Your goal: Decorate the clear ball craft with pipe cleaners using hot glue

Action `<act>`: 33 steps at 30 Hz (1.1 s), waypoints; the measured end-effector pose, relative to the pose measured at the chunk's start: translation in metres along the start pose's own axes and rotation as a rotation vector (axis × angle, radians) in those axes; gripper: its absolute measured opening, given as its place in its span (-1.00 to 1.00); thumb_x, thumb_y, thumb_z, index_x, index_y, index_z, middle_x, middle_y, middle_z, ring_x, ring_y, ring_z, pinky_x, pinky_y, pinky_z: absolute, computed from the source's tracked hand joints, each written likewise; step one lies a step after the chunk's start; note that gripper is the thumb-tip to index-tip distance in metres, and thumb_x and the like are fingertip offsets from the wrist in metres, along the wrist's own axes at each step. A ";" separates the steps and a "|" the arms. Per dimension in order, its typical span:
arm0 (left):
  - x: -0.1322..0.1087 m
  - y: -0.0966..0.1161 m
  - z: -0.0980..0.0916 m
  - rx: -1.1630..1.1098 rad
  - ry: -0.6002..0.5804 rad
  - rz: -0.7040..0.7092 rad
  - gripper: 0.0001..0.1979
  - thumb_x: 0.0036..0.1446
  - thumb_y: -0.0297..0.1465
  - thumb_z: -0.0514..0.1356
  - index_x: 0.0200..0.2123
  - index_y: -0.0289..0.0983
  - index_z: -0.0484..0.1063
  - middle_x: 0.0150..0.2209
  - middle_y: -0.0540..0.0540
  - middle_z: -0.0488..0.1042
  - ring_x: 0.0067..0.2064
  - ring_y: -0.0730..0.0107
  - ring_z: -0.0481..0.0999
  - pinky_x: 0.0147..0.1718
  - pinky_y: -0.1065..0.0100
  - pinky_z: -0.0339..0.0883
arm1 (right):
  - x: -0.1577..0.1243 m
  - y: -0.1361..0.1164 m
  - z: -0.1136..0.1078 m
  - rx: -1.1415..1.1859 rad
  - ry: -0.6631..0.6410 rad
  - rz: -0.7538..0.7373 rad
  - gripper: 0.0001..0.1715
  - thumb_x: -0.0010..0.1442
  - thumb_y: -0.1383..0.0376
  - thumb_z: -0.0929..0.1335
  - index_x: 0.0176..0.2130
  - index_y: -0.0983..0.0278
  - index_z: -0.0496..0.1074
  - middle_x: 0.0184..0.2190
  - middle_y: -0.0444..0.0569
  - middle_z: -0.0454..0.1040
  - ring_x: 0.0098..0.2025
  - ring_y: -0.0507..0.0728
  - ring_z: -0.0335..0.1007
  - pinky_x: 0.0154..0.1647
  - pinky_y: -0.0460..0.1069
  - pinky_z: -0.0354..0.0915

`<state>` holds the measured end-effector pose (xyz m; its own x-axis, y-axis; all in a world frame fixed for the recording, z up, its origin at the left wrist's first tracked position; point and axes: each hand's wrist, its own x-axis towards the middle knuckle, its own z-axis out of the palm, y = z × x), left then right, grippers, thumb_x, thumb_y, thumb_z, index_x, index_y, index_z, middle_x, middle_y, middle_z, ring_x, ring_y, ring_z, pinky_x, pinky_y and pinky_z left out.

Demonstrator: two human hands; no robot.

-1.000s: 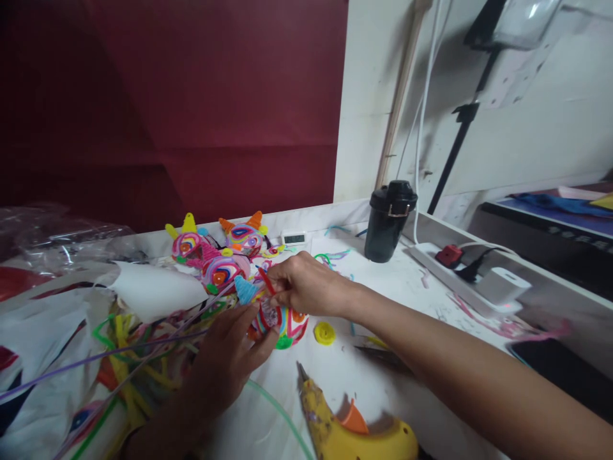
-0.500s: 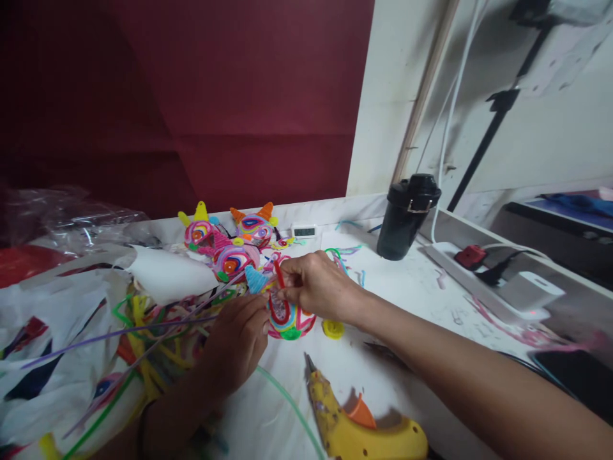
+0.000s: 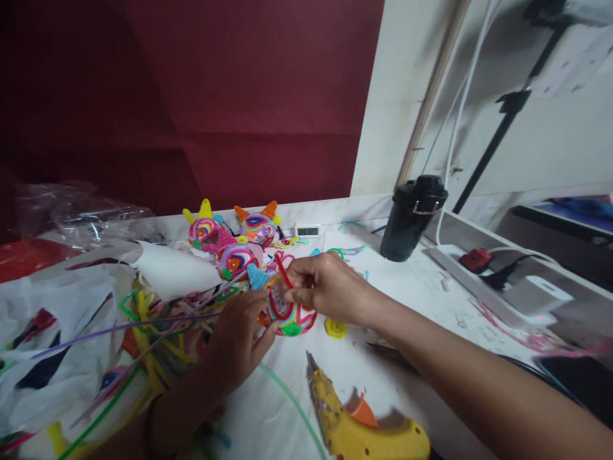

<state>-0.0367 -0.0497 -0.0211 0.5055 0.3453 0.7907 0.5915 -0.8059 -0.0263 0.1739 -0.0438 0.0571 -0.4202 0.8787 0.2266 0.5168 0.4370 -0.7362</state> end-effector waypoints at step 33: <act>-0.005 0.001 0.002 0.089 -0.006 0.033 -0.81 0.17 -0.51 0.13 -0.12 -0.33 0.40 -0.04 -0.29 0.44 -0.02 0.18 0.44 -0.04 0.16 0.41 | -0.006 0.019 0.020 -0.083 0.246 -0.156 -0.68 0.20 0.17 0.38 -0.51 0.27 0.35 -0.63 -0.21 0.31 -0.56 -0.02 0.16 -0.53 -0.13 0.10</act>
<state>-0.0370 -0.0512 -0.0261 0.5294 0.3219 0.7849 0.6275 -0.7712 -0.1070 0.1717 -0.0451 0.0295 -0.3113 0.8153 0.4883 0.5237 0.5759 -0.6277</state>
